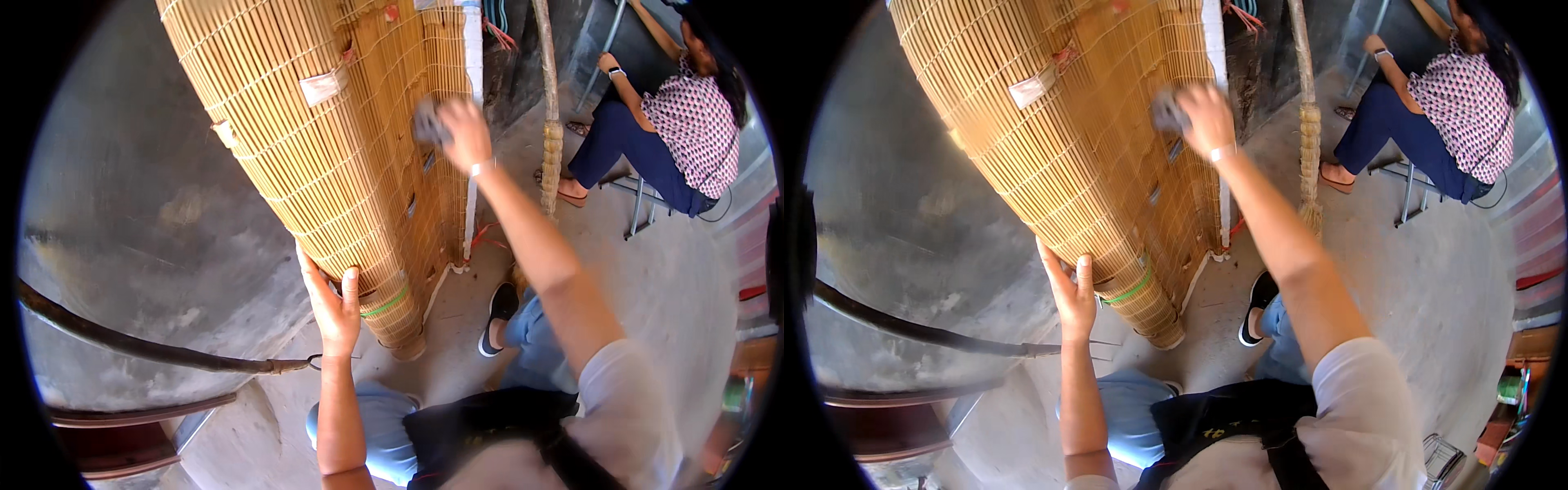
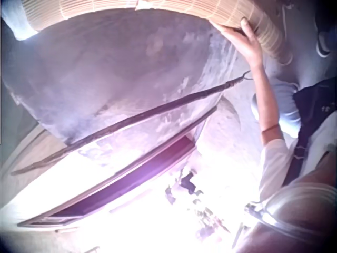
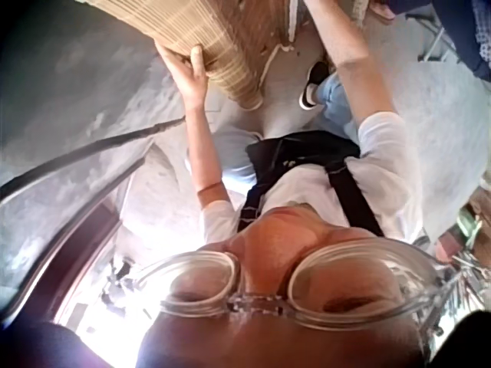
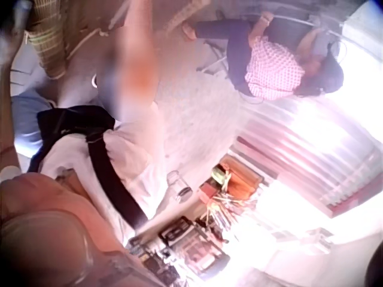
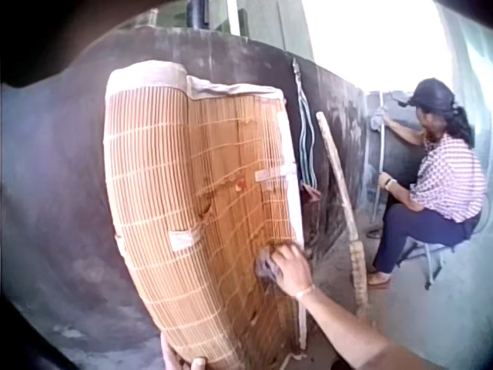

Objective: The person wipes a rolled-up bamboo mat with a cloth, cleaning the outer surface and the tied edges while holding the mat upright against a wall.

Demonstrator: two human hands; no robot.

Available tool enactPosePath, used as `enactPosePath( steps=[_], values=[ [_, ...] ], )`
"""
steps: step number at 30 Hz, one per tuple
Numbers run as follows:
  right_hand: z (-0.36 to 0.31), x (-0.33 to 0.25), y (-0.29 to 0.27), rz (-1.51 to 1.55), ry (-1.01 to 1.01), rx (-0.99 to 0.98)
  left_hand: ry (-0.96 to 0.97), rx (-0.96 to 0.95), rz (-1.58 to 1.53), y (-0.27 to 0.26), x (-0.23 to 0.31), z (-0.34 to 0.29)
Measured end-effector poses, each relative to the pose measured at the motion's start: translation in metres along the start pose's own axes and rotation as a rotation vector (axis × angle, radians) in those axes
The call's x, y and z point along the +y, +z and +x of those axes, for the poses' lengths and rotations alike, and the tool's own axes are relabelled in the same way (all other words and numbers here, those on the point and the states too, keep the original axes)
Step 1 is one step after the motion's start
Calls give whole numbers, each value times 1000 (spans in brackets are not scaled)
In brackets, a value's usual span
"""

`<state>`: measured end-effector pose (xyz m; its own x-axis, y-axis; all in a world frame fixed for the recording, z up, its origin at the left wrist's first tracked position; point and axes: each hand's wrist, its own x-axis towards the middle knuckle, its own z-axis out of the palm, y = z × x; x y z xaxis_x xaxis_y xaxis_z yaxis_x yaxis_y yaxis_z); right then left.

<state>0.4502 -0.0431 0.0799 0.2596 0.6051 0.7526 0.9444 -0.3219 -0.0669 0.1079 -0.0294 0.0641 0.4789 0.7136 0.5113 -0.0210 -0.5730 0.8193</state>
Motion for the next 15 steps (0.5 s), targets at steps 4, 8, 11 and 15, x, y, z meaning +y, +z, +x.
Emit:
enactPosePath(
  steps=[4,8,11,15],
  values=[
    [-172,-21,70,165,203,-541,0,-7,-39,1,-9,1],
    [-282,-2,112,295,378,-762,-23,-20,-74,3,-5,5],
    [-262,-2,104,413,623,-646,-28,-30,-31,2,-11,1],
    [-113,-17,49,539,230,-238,-20,-39,21,1,-24,1]
  ],
)
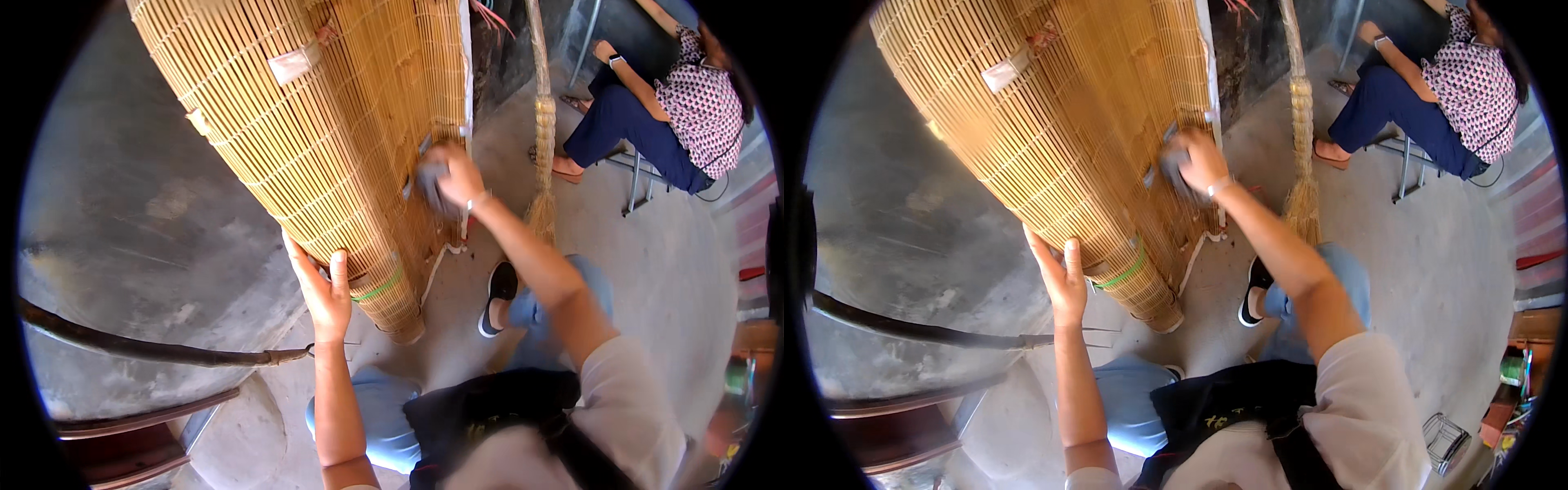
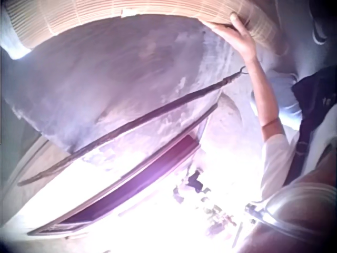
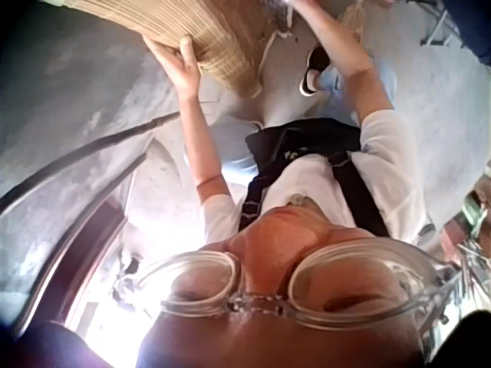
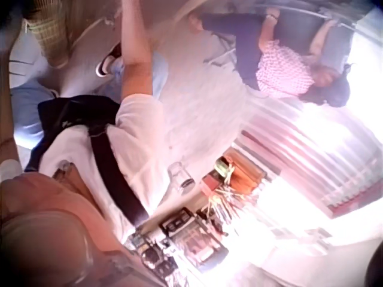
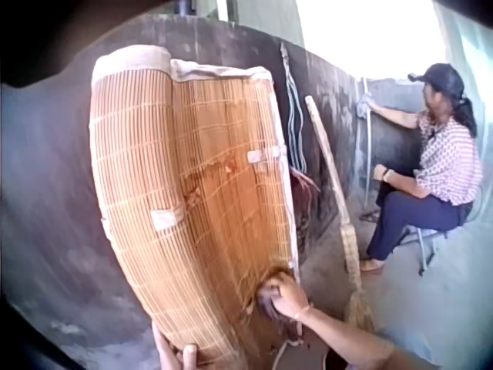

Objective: The person wipes a rolled-up bamboo mat with a cloth, cleaning the outer surface and the tied edges while holding the mat upright against a wall.

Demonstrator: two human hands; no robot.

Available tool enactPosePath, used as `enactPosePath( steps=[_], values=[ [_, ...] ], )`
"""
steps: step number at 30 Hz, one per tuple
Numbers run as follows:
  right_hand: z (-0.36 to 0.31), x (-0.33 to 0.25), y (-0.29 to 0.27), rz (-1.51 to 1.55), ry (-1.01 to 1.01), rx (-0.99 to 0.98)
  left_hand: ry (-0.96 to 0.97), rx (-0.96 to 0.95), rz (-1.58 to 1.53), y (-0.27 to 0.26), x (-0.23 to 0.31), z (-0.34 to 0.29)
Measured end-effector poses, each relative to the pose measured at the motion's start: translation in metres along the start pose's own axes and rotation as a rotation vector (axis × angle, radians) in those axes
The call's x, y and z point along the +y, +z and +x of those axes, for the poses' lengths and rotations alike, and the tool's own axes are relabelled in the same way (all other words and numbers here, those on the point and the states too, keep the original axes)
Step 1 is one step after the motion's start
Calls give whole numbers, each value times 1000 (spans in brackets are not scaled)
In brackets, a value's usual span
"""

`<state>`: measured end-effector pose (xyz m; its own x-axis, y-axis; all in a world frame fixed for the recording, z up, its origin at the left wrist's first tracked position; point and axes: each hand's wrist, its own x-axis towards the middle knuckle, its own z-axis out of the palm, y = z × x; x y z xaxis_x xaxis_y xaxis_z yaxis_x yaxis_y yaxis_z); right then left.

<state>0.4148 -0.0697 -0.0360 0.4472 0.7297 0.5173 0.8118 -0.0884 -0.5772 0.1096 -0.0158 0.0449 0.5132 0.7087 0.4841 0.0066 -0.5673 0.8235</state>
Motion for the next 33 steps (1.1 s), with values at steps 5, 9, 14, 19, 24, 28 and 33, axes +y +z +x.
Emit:
enactPosePath(
  steps=[5,9,14,19,24,28,33],
  values=[
    [148,-150,-124,26,-529,727,-34,-9,-54,-2,0,1],
    [191,-196,-130,-98,-512,583,-45,-14,-75,2,-2,0],
    [130,-122,-34,7,-604,647,-31,-5,-67,5,-2,-1],
    [-73,-45,81,14,-216,77,-12,1,-8,3,-6,-1],
    [-217,65,157,301,488,-319,27,12,-24,9,-4,5],
    [-202,51,134,647,812,-85,22,-1,-30,8,-5,2],
    [-35,-68,46,799,89,121,63,9,35,3,-9,-2]
  ],
)
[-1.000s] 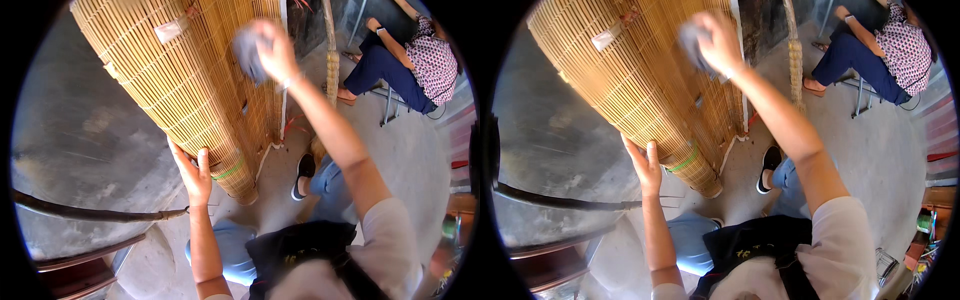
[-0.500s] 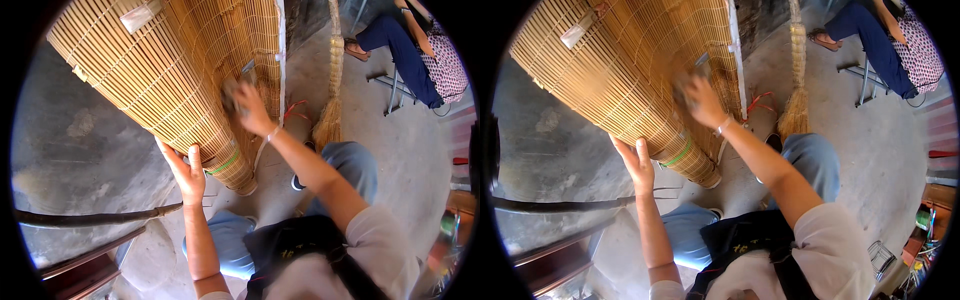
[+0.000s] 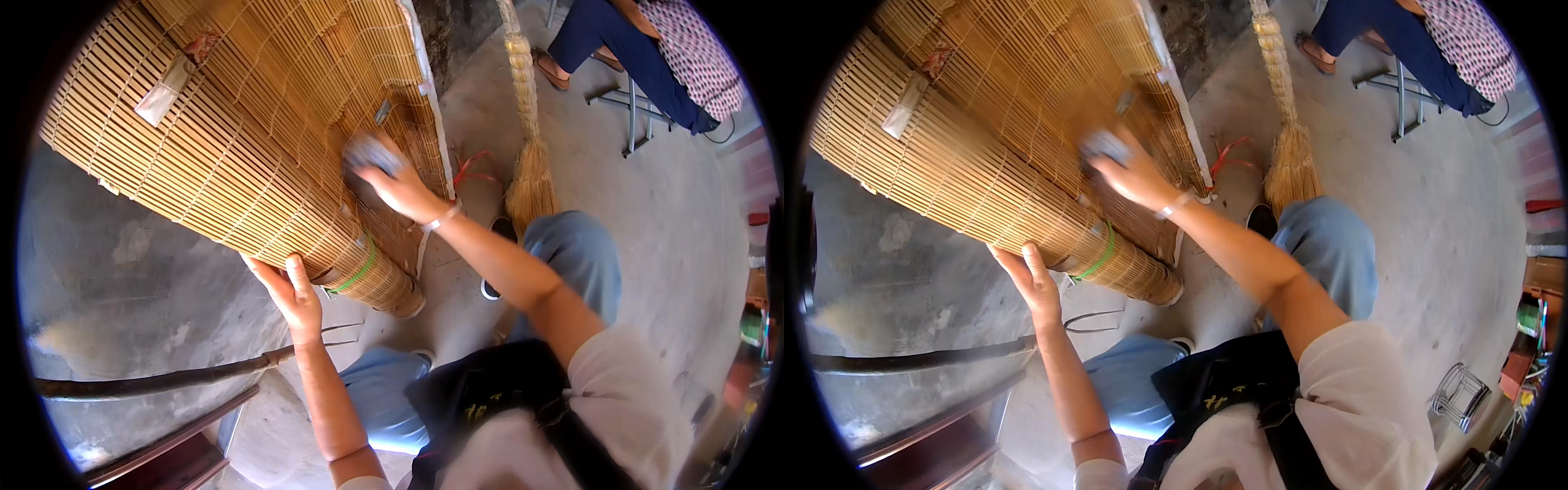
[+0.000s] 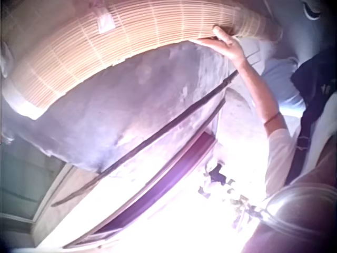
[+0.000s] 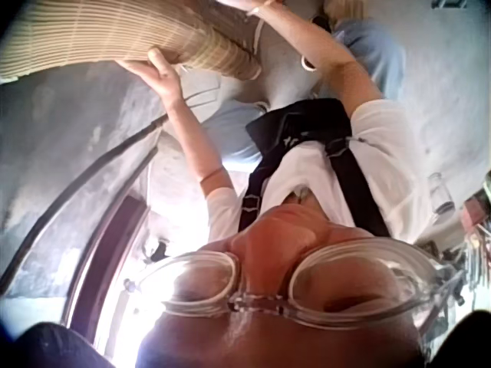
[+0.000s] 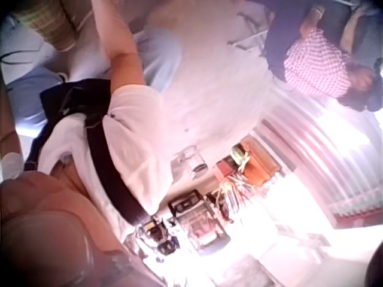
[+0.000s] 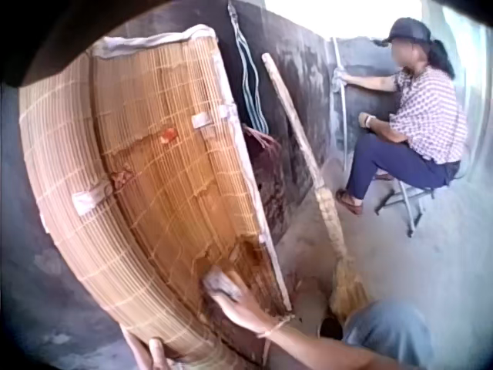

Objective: The person wipes a rolled-up bamboo mat with a cloth, cleaning the outer surface and the tied edges while holding the mat upright against a wall.

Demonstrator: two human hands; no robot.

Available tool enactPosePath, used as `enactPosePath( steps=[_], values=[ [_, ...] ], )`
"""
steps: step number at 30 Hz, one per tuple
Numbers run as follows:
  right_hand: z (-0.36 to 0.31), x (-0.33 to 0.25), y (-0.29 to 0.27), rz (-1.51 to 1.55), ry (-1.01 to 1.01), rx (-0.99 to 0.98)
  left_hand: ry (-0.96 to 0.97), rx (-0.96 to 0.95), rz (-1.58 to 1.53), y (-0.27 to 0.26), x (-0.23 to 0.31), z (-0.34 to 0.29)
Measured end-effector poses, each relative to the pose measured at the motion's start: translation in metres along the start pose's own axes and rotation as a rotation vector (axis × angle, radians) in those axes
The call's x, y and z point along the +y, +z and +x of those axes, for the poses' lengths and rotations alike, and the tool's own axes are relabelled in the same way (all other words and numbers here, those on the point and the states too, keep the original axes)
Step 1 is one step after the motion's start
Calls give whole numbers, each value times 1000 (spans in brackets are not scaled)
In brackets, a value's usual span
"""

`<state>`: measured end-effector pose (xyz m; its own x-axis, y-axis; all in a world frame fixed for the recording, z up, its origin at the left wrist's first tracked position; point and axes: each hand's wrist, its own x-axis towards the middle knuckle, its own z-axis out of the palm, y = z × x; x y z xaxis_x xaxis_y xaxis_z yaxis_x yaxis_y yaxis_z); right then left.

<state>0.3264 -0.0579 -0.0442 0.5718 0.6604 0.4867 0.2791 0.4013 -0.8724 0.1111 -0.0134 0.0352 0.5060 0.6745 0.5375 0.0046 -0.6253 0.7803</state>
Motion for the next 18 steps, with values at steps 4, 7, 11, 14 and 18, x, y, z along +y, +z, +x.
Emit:
enactPosePath(
  steps=[4,7,11,14,18],
  values=[
    [110,-146,6,-200,-584,102,22,-27,-18,0,3,4],
    [137,-167,19,-363,-652,167,21,-52,-18,2,4,3],
    [82,-89,13,-400,-446,-28,5,-24,19,4,1,1],
    [-29,5,31,-417,-205,-3,3,-4,83,-10,-5,-3],
    [-188,156,3,-339,762,-316,-31,-30,148,-6,1,3]
  ],
)
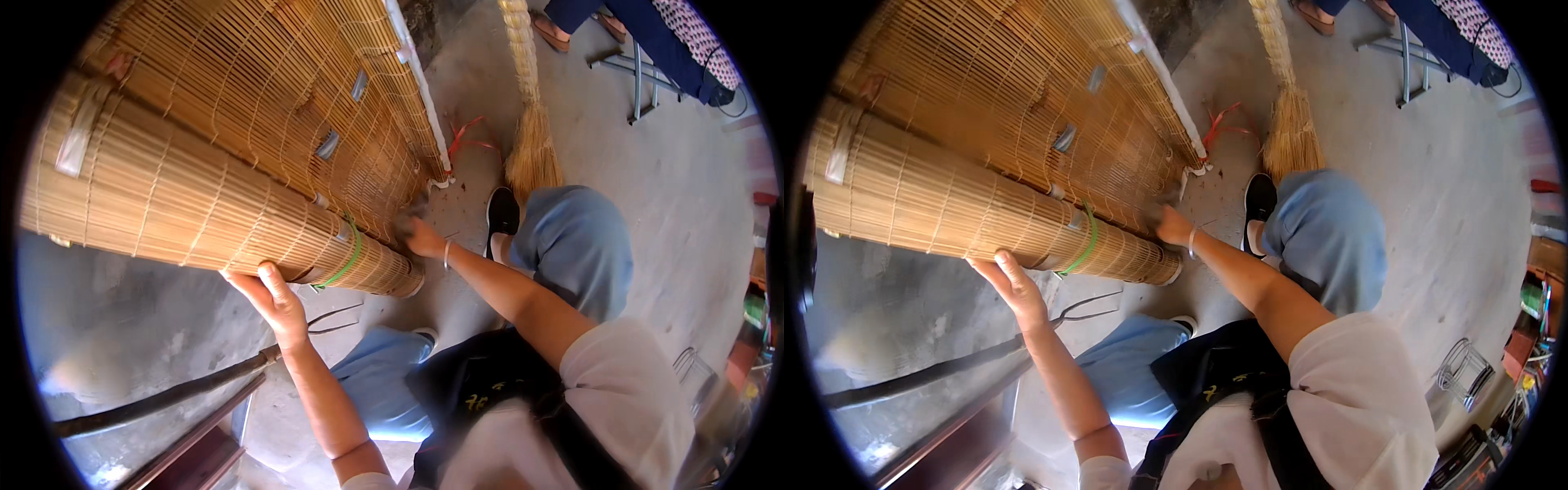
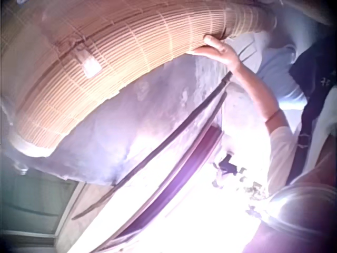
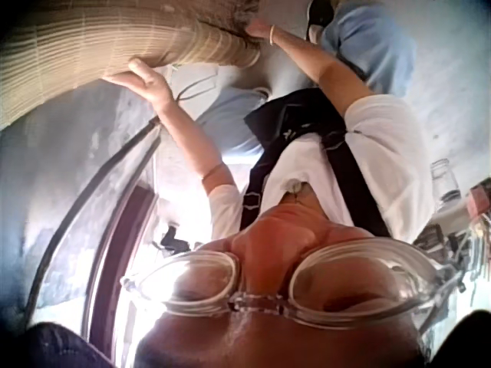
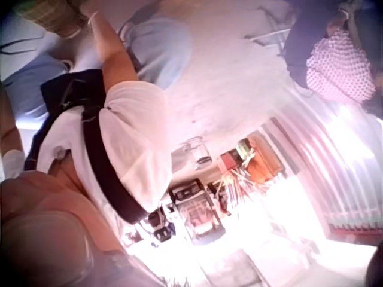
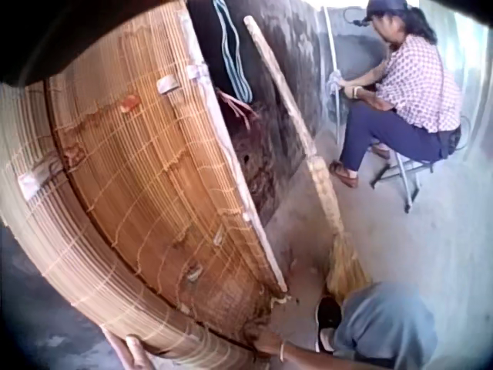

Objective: The person wipes a rolled-up bamboo mat with a cloth, cleaning the outer surface and the tied edges while holding the mat upright against a wall.

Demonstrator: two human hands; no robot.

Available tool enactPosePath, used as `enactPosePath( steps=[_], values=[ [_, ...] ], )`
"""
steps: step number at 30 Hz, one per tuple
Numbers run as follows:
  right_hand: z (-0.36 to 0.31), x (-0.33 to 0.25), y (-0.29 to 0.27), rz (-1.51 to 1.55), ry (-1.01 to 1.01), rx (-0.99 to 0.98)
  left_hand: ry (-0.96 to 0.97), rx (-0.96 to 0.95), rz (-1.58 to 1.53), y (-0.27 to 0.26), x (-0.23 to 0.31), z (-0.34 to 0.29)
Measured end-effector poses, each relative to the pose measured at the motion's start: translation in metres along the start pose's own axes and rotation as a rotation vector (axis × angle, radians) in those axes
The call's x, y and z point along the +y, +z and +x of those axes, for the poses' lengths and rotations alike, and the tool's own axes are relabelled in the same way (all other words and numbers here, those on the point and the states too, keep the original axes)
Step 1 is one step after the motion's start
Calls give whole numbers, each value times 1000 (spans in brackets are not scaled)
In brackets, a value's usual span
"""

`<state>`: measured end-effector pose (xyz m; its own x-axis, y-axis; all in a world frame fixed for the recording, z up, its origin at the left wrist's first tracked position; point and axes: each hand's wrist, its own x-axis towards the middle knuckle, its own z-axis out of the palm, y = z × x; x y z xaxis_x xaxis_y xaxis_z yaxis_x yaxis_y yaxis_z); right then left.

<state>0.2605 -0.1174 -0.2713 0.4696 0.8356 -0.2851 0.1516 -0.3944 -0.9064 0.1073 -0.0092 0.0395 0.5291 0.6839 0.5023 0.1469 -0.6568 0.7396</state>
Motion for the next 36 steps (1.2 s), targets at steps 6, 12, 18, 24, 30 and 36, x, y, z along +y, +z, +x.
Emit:
enactPosePath(
  steps=[6,12,18,24,30,36],
  values=[
    [-29,33,0,277,279,254,-75,13,76,-6,-8,-9],
    [35,-180,-125,133,-637,761,-55,-5,71,-4,-9,-8],
    [78,-200,-174,-89,-869,913,-20,-2,106,7,-11,-8],
    [68,-74,-94,-193,-499,777,-73,12,74,8,-12,-5],
    [52,56,-55,-228,169,202,-74,25,29,5,-17,-4],
    [42,31,-57,61,526,62,-121,-25,-35,-13,-22,-9]
  ],
)
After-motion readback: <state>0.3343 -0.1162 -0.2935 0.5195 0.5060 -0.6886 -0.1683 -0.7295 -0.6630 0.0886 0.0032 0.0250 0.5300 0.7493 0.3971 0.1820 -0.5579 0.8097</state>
